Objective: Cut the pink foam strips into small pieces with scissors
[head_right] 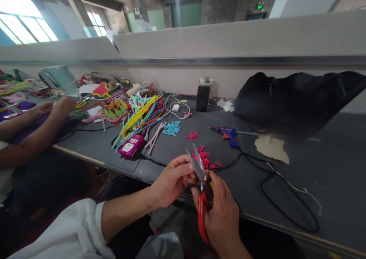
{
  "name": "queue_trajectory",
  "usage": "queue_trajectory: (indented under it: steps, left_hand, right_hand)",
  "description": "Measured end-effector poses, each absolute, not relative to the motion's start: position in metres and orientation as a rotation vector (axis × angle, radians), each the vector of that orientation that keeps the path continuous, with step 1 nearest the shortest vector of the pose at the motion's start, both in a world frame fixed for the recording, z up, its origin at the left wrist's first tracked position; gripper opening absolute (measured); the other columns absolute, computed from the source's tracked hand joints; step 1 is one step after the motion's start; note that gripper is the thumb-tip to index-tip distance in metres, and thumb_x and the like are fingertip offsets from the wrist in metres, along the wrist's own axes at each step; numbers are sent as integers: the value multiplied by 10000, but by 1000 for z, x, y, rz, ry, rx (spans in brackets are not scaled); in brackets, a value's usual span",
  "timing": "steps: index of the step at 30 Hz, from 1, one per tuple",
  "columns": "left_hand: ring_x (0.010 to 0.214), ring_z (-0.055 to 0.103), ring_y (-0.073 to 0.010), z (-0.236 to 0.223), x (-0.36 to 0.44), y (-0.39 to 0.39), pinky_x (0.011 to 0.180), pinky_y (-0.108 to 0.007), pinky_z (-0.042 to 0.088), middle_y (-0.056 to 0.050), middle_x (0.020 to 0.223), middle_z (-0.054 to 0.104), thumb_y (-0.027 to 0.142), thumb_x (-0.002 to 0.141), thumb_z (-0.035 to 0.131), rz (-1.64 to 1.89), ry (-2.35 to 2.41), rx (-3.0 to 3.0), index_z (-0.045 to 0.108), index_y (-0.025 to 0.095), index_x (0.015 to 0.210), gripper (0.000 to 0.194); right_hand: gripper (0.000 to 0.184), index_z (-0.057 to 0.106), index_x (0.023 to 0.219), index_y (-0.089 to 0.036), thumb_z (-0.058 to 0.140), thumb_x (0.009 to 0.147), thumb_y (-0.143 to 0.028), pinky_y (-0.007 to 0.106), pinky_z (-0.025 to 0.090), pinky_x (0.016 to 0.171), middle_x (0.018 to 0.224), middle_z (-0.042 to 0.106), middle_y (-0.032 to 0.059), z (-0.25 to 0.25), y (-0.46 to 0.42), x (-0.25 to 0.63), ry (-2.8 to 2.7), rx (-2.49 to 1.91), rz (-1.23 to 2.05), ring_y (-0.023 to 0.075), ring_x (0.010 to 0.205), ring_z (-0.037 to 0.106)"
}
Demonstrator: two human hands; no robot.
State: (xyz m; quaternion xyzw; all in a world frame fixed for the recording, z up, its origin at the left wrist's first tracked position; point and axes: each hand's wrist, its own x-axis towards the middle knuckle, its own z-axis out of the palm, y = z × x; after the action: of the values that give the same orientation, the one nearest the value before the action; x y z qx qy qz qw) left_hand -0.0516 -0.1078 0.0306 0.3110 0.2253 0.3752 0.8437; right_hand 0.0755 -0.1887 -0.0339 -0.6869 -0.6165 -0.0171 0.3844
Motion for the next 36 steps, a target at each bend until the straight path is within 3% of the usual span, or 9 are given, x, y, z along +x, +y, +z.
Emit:
queue_trajectory:
  steps: [13,26,36]
  left_hand:
    - [543,500,-52,29,-50,-113,563,-186,376,22,615,572,235,708,773,765,476,595,644,132,772,176]
    - [532,461,-51,31,-51,-115,552,-189,346,31,594,541,236,678,788,774,480,601,631,139,732,192]
    - [553,472,-52,29,-50,-115,569,-193,348,23,631,561,230,661,802,790,501,599,646,135,734,197]
  right_hand:
    - [491,476,1265,-176,520,890,-490,394,566,797,1115,663,137,-41,-189,78,-1589,-1699,-45,260,983,664]
    - [435,491,1249,-170,536,903,-430,361,567,794,1082,687,127,-46,-189,73,-1585,-1605,-156,237,942,689]
    - [450,505,1246,-160,522,897,-445,384,565,808,1095,680,138,-41,-190,75,-1575,-1629,-42,251,973,679]
